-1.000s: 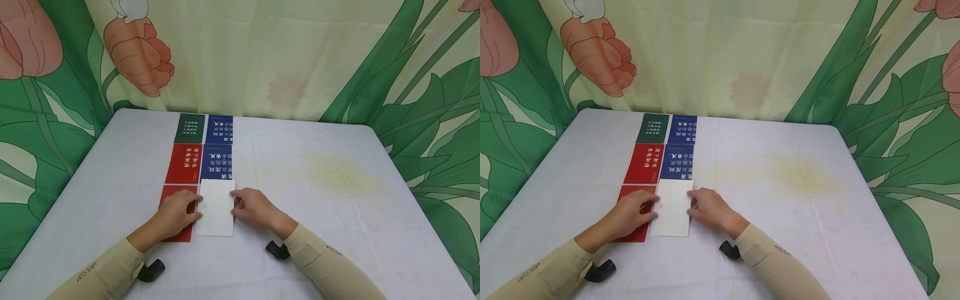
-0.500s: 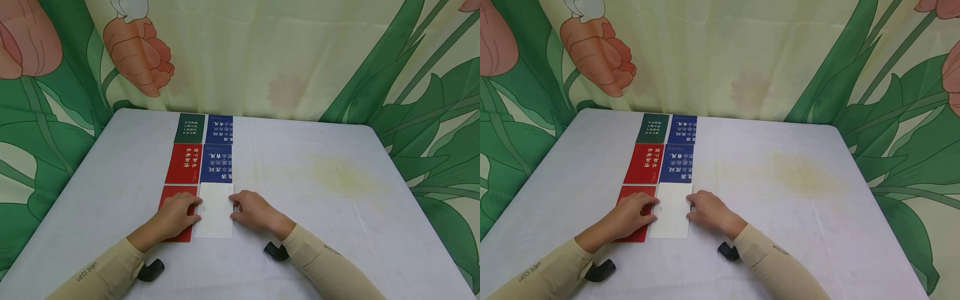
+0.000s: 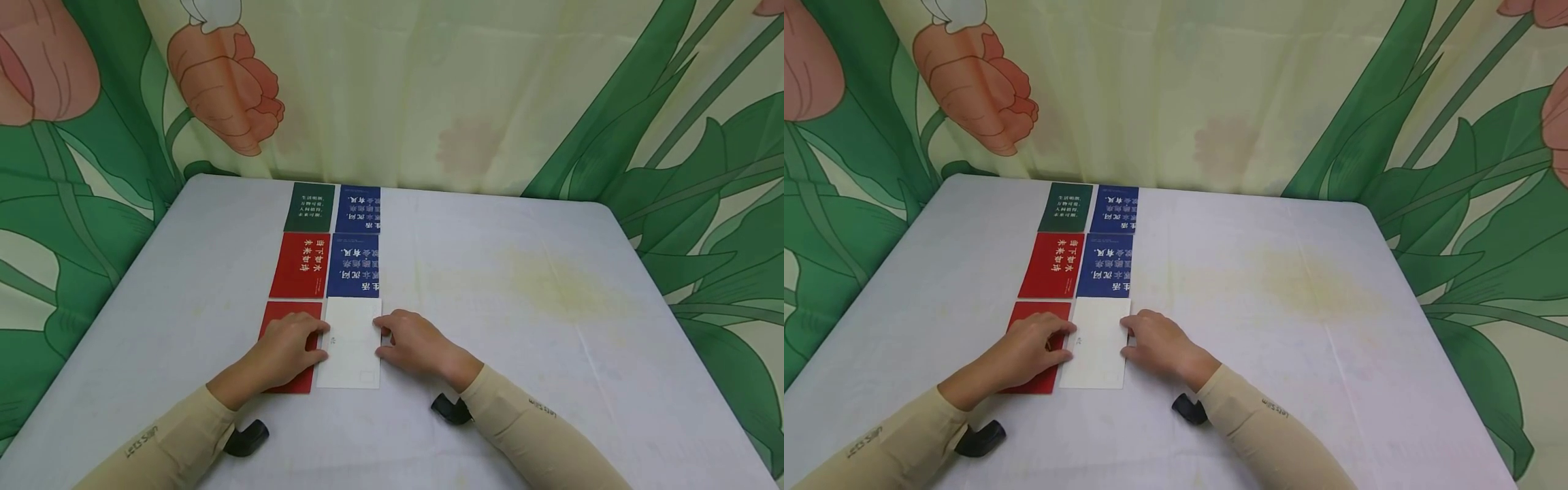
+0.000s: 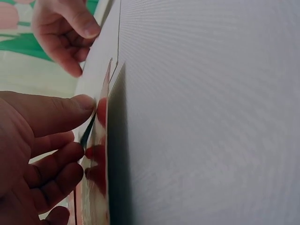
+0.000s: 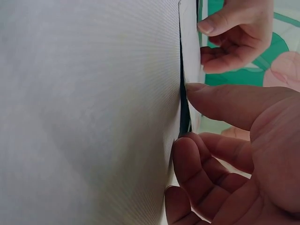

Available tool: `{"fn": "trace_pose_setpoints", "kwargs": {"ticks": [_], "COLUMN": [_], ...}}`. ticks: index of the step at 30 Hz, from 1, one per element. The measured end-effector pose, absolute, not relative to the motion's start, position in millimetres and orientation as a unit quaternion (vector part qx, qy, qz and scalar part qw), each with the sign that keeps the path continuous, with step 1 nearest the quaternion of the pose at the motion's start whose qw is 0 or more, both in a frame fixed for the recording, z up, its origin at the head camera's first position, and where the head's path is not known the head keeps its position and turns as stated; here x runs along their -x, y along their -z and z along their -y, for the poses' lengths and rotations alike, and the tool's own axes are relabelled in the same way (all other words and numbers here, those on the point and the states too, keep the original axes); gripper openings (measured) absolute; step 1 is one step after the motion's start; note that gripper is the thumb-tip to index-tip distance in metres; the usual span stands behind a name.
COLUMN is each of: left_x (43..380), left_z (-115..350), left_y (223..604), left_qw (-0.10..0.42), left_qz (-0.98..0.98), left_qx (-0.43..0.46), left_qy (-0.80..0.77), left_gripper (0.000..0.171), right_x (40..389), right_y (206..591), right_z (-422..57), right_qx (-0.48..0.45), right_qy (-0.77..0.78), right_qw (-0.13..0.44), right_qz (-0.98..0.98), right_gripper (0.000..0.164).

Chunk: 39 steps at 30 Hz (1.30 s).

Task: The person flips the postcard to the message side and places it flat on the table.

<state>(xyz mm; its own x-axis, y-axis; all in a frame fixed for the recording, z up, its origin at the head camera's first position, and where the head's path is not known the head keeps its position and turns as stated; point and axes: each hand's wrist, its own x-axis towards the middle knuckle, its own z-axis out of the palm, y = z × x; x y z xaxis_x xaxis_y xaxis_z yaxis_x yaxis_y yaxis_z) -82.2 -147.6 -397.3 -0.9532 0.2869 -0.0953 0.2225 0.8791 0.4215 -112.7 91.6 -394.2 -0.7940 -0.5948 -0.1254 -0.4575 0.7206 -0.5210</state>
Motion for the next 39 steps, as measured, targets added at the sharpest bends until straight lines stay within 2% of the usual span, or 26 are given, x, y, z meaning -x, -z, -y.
{"fn": "trace_pose_setpoints", "kwargs": {"ticks": [5, 15, 31, 39], "left_x": [82.5, 81.5, 79.8, 92.2], "left_z": [147.6, 149.8, 149.3, 149.1], "left_y": [396.6, 396.6, 394.8, 382.3], "left_qw": [0.083, 0.06, 0.07, 0.03], "left_qz": [-0.966, -0.962, -0.962, -0.963], "left_qx": [-0.137, -0.175, -0.172, -0.152], "left_qy": [-0.205, -0.203, -0.198, -0.222], "left_gripper": [0.059, 0.063, 0.063, 0.075], "right_x": [112.8, 112.1, 110.2, 122.3], "right_y": [394.2, 396.2, 391.4, 370.8], "right_z": [-91.2, -92.1, -92.4, -95.5], "right_qx": [0.286, 0.289, 0.293, 0.28], "right_qy": [0.229, 0.226, 0.224, 0.233], "right_qw": [0.148, 0.139, 0.158, 0.15], "right_qz": [-0.918, -0.92, -0.916, -0.919], "right_gripper": [0.041, 0.051, 0.054, 0.06]}}
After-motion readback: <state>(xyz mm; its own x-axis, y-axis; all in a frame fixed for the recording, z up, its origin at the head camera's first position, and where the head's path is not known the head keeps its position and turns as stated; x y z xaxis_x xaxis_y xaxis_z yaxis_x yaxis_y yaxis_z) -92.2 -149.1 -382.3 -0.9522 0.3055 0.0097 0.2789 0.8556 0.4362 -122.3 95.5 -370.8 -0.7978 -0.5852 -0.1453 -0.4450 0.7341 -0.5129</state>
